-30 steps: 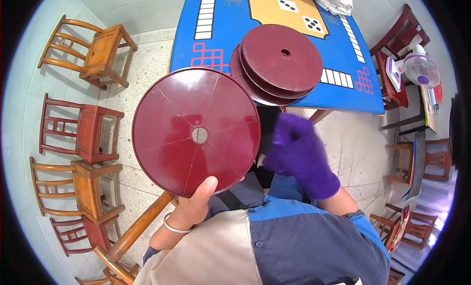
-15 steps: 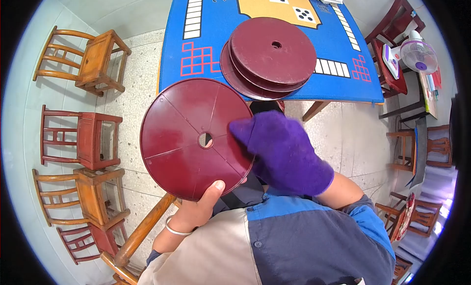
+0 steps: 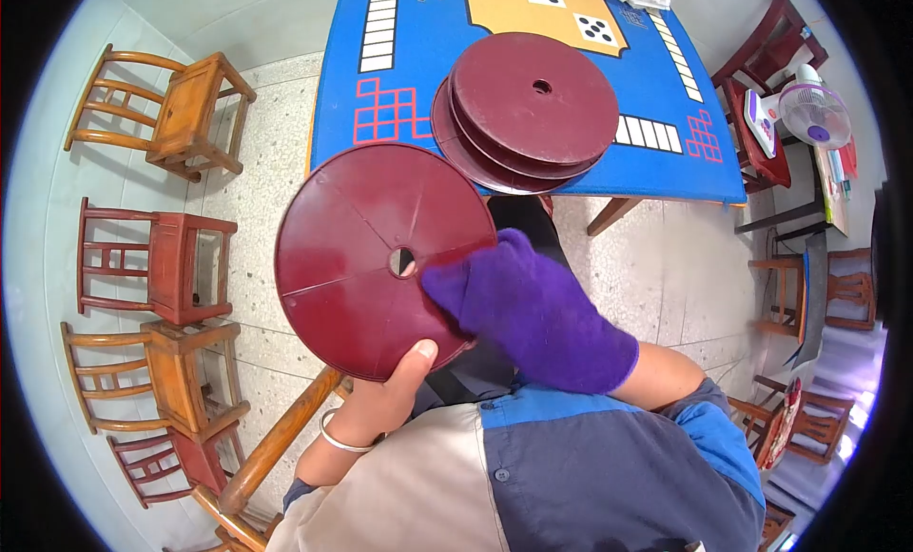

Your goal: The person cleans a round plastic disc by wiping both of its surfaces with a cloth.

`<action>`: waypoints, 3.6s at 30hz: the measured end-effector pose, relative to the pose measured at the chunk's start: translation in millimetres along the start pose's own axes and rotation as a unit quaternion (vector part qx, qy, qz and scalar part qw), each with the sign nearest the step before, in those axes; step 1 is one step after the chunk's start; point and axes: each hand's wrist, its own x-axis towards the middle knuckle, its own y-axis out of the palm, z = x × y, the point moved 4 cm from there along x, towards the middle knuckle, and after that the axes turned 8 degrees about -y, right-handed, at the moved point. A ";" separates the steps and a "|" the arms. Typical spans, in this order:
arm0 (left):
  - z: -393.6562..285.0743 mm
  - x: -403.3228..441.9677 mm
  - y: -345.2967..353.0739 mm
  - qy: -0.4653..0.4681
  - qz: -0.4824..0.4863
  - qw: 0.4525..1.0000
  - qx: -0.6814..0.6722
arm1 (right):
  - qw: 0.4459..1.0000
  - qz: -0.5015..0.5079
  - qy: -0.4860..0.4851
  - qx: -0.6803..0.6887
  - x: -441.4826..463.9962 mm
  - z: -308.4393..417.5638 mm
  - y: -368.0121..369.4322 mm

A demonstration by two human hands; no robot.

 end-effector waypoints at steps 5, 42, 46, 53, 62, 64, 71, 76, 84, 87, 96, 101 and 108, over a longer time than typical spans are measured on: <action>2.9 -0.7 0.0 0.041 0.000 0.998 -0.045 | 0.999 -0.009 0.005 0.042 2.2 -4.4 -15.5; -1.3 -2.4 -1.1 0.026 0.024 0.998 -0.048 | 0.996 -0.081 0.020 0.030 2.6 -19.4 -3.9; -6.0 -2.7 -6.6 0.018 0.035 0.995 -0.096 | 0.995 -0.078 0.015 0.060 -11.4 -40.7 -8.2; -16.9 3.2 -3.6 0.036 0.004 0.987 -0.154 | 0.998 -0.041 -0.021 0.051 -12.1 -16.3 -9.4; 0.9 5.9 11.0 0.037 0.001 0.994 -0.098 | 1.000 0.017 0.022 -0.002 2.4 5.7 -3.7; -2.8 7.6 6.2 0.046 -0.014 0.995 -0.086 | 0.999 -0.002 0.030 -0.015 6.9 7.1 -3.1; -12.7 11.8 -3.9 0.051 0.004 0.998 -0.041 | 1.000 -0.013 0.021 0.011 9.3 0.3 3.4; -11.4 8.9 -9.3 0.110 -0.044 0.985 -0.122 | 0.998 -0.061 -0.001 0.014 18.1 3.6 -1.2; -0.7 11.7 -0.2 0.098 -0.034 0.991 -0.089 | 0.999 -0.005 0.008 0.035 26.4 -0.6 0.5; -2.5 13.2 -7.5 0.092 -0.031 0.986 -0.134 | 1.000 0.013 -0.004 0.023 31.2 -1.2 4.2; 0.8 18.0 3.5 0.118 -0.041 0.984 -0.127 | 0.999 -0.040 0.010 -0.011 35.9 -3.5 6.3; -1.3 19.2 -5.7 0.084 -0.040 0.990 -0.102 | 0.999 0.028 0.016 -0.028 21.1 -2.1 20.3; -4.2 15.6 -7.1 0.105 -0.051 0.987 -0.107 | 1.000 0.006 -0.005 -0.014 31.1 -2.0 11.0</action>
